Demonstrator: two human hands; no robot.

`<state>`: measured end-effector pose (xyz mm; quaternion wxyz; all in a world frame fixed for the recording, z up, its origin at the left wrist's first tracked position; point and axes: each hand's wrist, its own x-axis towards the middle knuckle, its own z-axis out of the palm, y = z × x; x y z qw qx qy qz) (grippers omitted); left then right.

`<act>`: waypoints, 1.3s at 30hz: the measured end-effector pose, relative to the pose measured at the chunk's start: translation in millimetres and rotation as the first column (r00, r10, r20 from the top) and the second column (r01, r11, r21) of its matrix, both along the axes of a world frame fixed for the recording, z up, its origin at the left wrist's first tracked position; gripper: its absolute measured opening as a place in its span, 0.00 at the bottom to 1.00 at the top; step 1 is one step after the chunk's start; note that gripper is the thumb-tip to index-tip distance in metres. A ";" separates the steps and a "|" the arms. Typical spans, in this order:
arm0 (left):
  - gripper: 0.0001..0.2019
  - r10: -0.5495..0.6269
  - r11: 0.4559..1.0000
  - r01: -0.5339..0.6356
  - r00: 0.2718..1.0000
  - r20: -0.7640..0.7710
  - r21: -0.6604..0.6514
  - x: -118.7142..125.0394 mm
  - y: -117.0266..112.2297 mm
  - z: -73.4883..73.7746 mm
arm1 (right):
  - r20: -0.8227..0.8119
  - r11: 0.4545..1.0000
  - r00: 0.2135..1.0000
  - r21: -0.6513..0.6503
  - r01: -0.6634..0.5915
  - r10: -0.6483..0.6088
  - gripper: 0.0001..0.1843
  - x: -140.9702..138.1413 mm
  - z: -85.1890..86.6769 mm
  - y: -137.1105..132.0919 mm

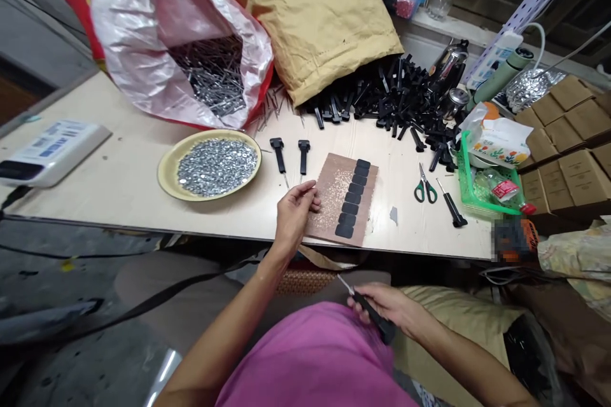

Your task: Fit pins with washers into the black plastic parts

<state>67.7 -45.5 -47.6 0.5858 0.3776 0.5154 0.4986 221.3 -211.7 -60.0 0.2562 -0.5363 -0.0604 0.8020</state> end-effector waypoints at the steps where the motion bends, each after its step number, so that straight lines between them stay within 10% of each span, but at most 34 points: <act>1: 0.17 -0.001 1.000 0.001 1.000 -0.014 0.005 1.2 -0.6 -0.8 | -0.030 0.987 0.990 -0.087 0.137 -0.140 0.10 -4.9 -9.3 4.4; 5: 0.17 -0.001 1.000 0.001 1.000 -0.025 0.018 3.6 -4.8 -0.7 | -0.088 0.890 0.897 -0.200 0.409 -0.432 0.18 -20.8 -25.8 23.3; 11: 0.19 0.104 0.995 -0.104 0.993 0.064 0.006 -3.0 -2.4 -3.5 | -0.261 0.964 0.957 0.260 -0.060 0.130 0.25 -34.7 10.7 11.1; 13: 0.19 0.177 0.984 -0.180 0.980 0.096 0.019 -7.1 1.7 -4.4 | 0.031 0.802 0.963 0.547 -0.240 0.267 0.22 -32.2 32.2 28.6; 16: 0.20 0.242 0.968 -0.247 0.965 0.103 0.037 -16.0 7.3 -4.6 | 0.663 0.332 0.747 0.716 -0.614 -0.048 0.14 -28.0 56.5 90.1; 20: 0.19 0.217 0.976 -0.219 0.973 0.078 0.016 -28.5 9.3 -5.9 | 0.895 -0.074 0.181 0.165 -0.983 -0.408 0.16 -31.6 57.9 185.9; 24: 0.17 0.189 0.981 -0.191 0.979 0.074 0.020 -33.6 2.8 -9.5 | 0.839 -0.304 -0.126 -0.326 -0.895 -0.528 0.11 -42.7 44.4 239.0; 28: 0.15 0.147 0.985 -0.146 0.989 -0.007 0.094 -36.6 -0.4 -6.8 | 0.796 -0.444 -0.061 -0.397 -0.803 -0.602 0.09 -41.6 38.4 262.5; 31: 0.12 0.275 0.917 -0.176 0.929 -0.248 0.358 -53.2 14.5 1.7 | 0.746 -0.492 0.189 -0.207 -0.846 -0.639 0.12 -34.5 42.3 272.6; 34: 0.11 0.460 0.838 -0.103 0.661 -0.593 0.535 -83.1 44.0 9.4 | 0.601 -0.442 0.440 0.156 -0.883 -0.667 0.13 -34.6 54.5 270.6; 39: 0.12 0.124 0.987 0.067 0.254 -0.959 0.145 -110.8 80.7 14.6 | 0.476 -0.315 0.527 0.456 -0.833 -0.704 0.12 -56.7 76.8 246.9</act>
